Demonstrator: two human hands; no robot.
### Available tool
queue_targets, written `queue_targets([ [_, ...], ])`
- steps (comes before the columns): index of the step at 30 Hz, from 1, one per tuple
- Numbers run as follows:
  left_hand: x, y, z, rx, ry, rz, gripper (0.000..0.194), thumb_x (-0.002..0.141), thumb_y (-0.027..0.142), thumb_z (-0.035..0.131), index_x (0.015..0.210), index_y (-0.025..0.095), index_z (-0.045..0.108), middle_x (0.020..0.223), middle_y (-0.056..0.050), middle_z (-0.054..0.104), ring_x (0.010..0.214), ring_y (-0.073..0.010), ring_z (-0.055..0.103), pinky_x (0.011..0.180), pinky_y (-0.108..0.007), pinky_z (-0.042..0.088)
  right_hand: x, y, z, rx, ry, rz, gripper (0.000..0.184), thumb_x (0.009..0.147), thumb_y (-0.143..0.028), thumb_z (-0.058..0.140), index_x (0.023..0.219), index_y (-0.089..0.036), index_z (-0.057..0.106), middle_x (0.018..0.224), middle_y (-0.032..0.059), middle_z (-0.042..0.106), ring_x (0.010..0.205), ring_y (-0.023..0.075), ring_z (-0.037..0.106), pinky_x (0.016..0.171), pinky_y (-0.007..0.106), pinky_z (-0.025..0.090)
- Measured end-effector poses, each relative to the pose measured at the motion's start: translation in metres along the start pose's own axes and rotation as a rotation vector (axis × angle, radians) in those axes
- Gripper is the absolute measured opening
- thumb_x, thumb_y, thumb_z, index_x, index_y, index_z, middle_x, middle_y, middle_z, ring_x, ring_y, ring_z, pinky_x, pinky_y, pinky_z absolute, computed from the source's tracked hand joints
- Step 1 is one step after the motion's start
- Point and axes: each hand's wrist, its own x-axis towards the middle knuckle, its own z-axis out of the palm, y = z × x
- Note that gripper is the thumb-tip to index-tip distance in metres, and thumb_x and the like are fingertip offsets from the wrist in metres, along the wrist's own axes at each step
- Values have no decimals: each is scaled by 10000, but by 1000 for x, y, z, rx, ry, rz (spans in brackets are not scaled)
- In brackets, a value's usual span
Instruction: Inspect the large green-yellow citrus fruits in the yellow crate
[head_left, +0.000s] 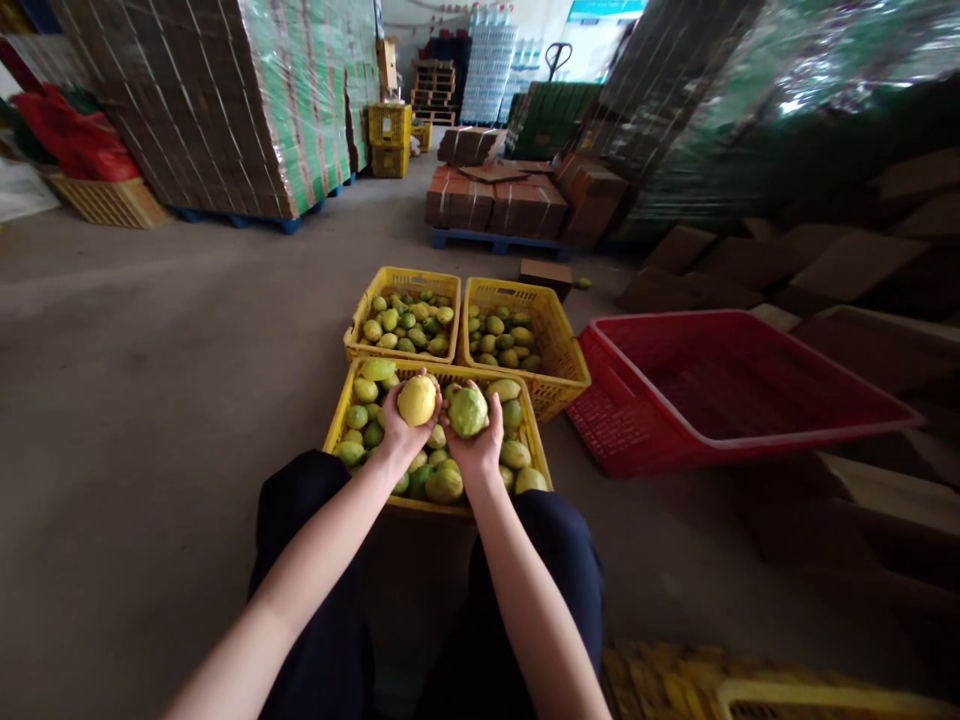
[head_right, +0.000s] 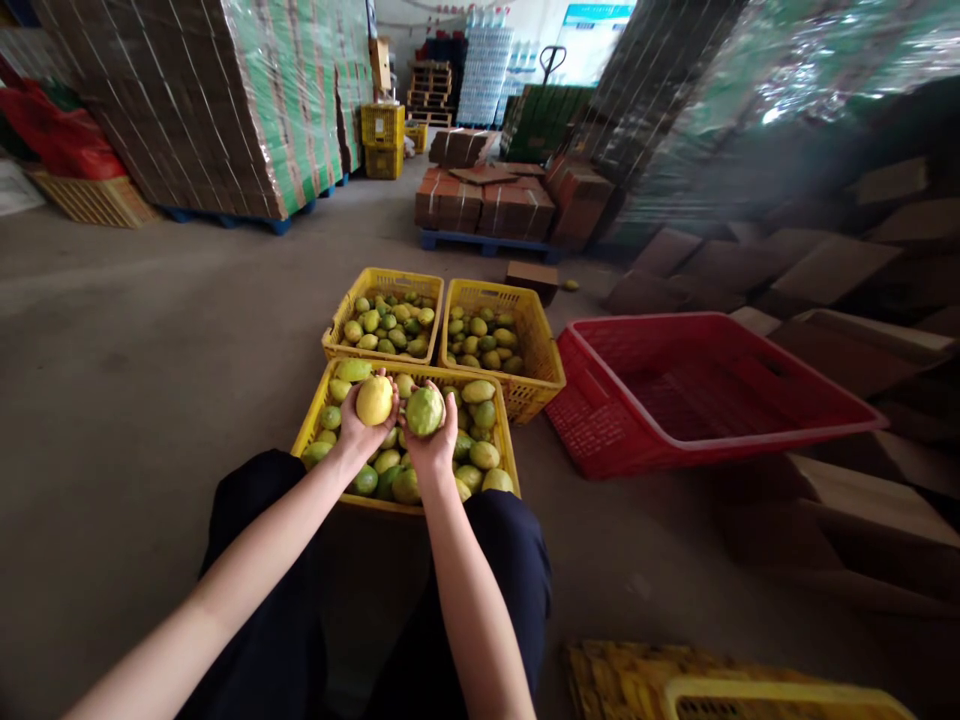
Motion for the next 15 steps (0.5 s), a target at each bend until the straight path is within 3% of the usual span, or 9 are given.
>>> queue_targets([
  [6, -11, 6, 3, 103, -83, -58, 274, 971, 277, 490, 1126, 237, 712, 741, -31, 718, 618, -181, 681, 522, -257, 542, -11, -5, 3, -62, -122, 13, 346, 967, -481, 491, 797, -218, 639, 709, 7, 674, 497, 140, 584, 374, 215, 354],
  [11, -7, 6, 3, 109, -15, -27, 306, 962, 306, 520, 1217, 250, 681, 838, -41, 744, 704, -191, 713, 598, -271, 580, -8, -5, 1, -65, -93, 28, 358, 953, -520, 518, 831, -214, 659, 763, 17, 708, 559, 153, 620, 409, 223, 391],
  [15, 0, 7, 2, 22, 151, 36, 291, 1015, 361, 493, 1215, 222, 651, 863, -50, 724, 804, -170, 710, 690, -236, 579, -7, -3, 1, -48, -34, 54, 280, 925, -445, 552, 943, -208, 700, 775, 18, 729, 643, 186, 682, 429, 233, 425],
])
